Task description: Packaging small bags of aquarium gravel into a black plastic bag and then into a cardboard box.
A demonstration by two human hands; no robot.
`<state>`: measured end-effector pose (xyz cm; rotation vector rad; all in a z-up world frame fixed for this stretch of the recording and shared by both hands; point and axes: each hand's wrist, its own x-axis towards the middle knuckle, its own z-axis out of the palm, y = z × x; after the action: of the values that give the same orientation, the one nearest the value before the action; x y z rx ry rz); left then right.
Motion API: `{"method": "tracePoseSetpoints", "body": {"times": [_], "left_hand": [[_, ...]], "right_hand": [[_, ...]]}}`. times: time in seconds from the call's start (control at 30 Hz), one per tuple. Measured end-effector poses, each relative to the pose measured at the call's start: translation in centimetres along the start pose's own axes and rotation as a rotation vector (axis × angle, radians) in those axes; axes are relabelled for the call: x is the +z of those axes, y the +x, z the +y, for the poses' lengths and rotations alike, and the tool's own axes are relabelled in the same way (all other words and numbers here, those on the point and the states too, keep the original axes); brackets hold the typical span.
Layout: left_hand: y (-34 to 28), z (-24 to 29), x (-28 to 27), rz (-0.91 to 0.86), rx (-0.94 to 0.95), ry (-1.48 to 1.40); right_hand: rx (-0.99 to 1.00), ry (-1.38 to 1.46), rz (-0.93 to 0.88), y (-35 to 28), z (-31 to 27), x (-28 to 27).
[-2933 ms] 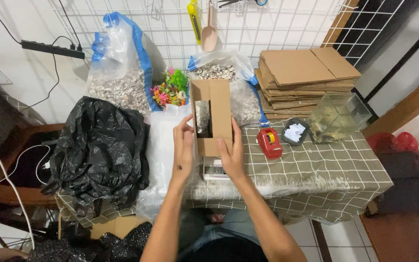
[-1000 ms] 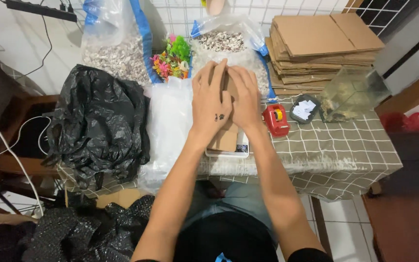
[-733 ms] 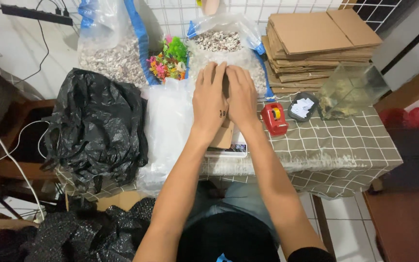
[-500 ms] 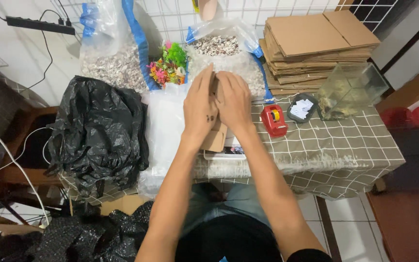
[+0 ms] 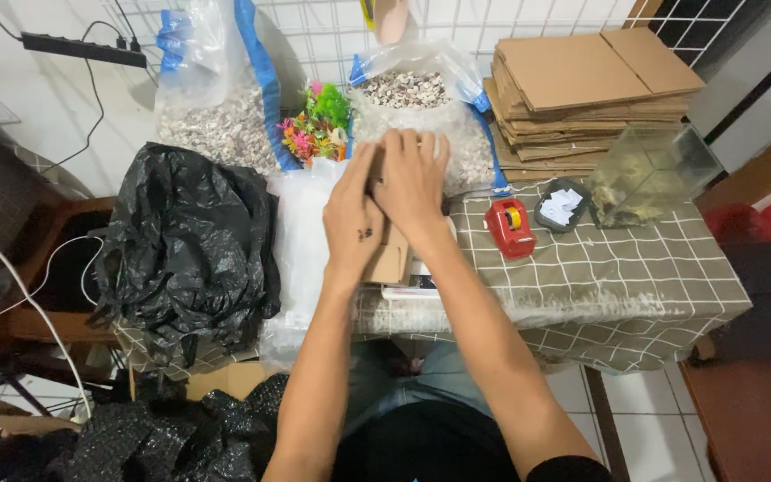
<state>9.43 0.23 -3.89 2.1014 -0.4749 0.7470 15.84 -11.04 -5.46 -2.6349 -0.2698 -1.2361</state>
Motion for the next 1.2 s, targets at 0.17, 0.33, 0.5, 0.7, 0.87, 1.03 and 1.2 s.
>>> {"method": "tracePoseSetpoints", "body": {"times": [0.17,0.33,0.5,0.7,0.87,1.03,1.2], "left_hand": [[-0.2,-0.8,-1.6,0.011,-0.103,-0.203],[0.2,1.1,-2.6,0.021,-0.174,-0.27],[0.2,2.9,-3.5,0.024,-0.207,-0.327],[-0.4,3.8,-2.9,0.06,-0.096,-0.269],[-0.6,4.4,-2.8,0.062,-0.039,-0.239],[-0.6,5.4,-3.0,0.078,0.002,-0.212],[-0.8,6.4,-2.9,0.083,0.053,-0.173]], "right_hand": [[-0.03,0.151,-0.024,-0.4,-0.6,0.6],[-0.049,0.29,-0.082,-0.5,-0.5,-1.2],[-0.049,0.414,-0.019,-1.0,-0.4,-3.5],[0.072,0.555,0.077,-1.3,-0.1,-4.2],[0.1,0.588,0.146,-1.7,0.2,-4.3],[0.113,0.641,0.207,-1.3,-0.1,-4.6],[0.122,0.691,0.219,-1.8,-0.3,-5.4]]}}
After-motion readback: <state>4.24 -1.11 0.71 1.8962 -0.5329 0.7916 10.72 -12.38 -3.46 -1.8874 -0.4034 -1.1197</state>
